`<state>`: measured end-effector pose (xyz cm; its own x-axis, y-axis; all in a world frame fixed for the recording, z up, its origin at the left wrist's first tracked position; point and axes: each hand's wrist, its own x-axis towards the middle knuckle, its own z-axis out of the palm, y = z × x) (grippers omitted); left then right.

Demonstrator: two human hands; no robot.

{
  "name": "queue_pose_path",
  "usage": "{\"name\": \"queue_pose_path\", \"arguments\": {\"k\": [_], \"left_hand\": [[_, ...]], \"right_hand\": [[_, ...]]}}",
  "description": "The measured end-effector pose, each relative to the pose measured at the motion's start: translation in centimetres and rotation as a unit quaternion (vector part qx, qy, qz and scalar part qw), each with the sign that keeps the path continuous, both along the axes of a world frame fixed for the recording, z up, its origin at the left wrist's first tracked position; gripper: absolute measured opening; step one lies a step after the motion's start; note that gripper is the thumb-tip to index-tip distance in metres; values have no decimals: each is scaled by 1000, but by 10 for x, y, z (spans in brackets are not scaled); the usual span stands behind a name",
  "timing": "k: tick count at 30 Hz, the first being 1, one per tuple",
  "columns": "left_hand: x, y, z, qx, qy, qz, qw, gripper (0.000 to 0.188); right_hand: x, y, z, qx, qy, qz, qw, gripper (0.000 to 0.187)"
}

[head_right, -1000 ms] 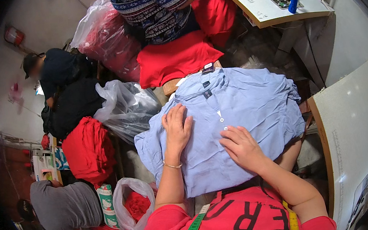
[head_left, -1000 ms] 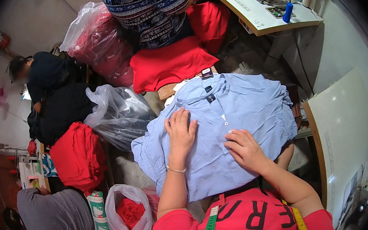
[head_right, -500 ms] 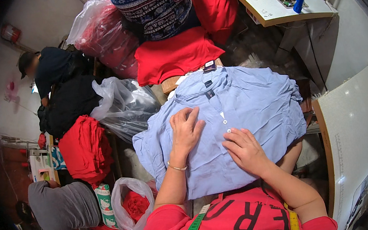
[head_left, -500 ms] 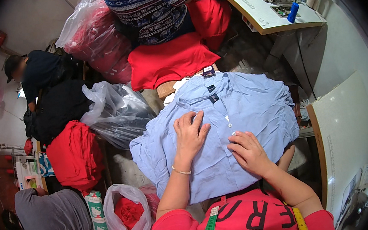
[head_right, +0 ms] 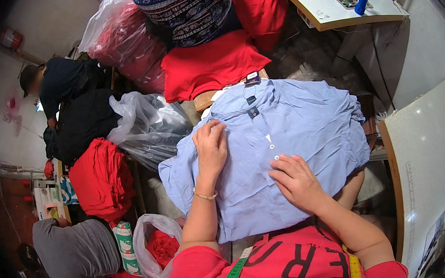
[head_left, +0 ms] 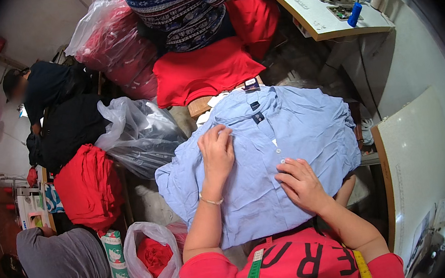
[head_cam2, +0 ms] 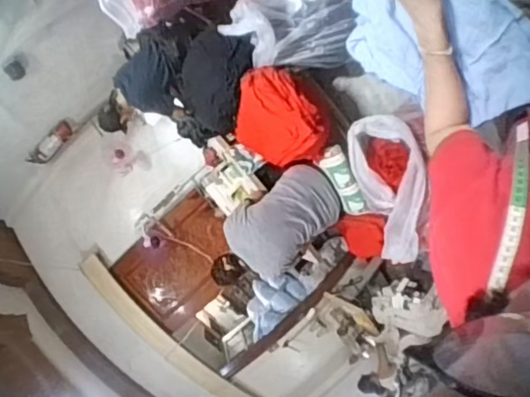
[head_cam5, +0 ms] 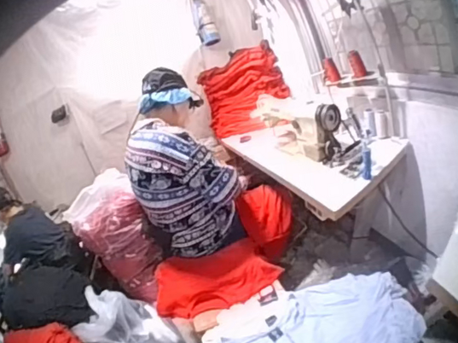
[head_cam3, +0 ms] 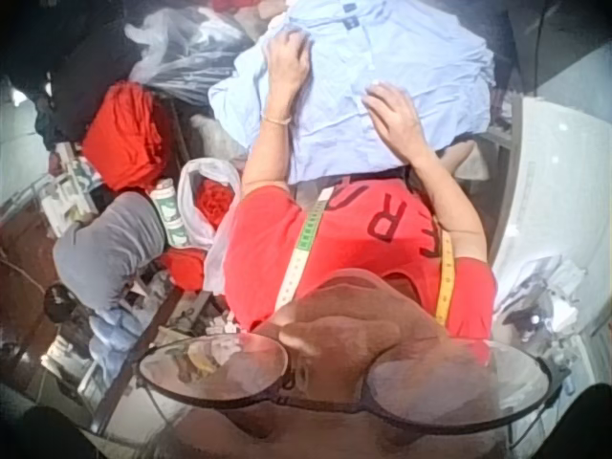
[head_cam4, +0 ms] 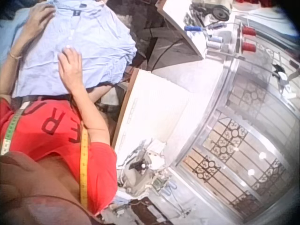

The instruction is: The person sews a blue shirt using an industrial sewing machine, cuts threads with snips, and handles the collar and buttons.

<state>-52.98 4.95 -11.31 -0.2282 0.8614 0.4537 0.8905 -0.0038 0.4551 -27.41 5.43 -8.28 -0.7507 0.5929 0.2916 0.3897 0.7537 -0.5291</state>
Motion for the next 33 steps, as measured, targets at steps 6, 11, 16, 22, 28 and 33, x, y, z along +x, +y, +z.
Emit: {"name": "queue_pose_path", "arguments": {"k": [6, 11, 16, 22, 28, 33], "left_hand": [[-21, 22, 4, -78, 22, -42, 996, 20], [-31, 24, -1, -107, -18, -41, 993, 20], [-37, 20, 3, -89, -155, -65, 982, 12], [-31, 14, 33, -51, -333, -172, 926, 12], [6, 4, 78, -84, -257, -248, 930, 11], [39, -12, 124, -54, -133, -292, 946, 8]], "right_hand": [[0, 0, -1, 6, 16, 5, 1000, 23], [1, 0, -3, 7, 29, 8, 1000, 23], [1, 1, -3, 9, 37, 11, 999, 22], [1, 9, 0, -77, 87, 5, 993, 23], [-32, 40, 38, -149, 259, 4, 954, 38], [-25, 53, 52, -134, 121, 49, 982, 26]]}}
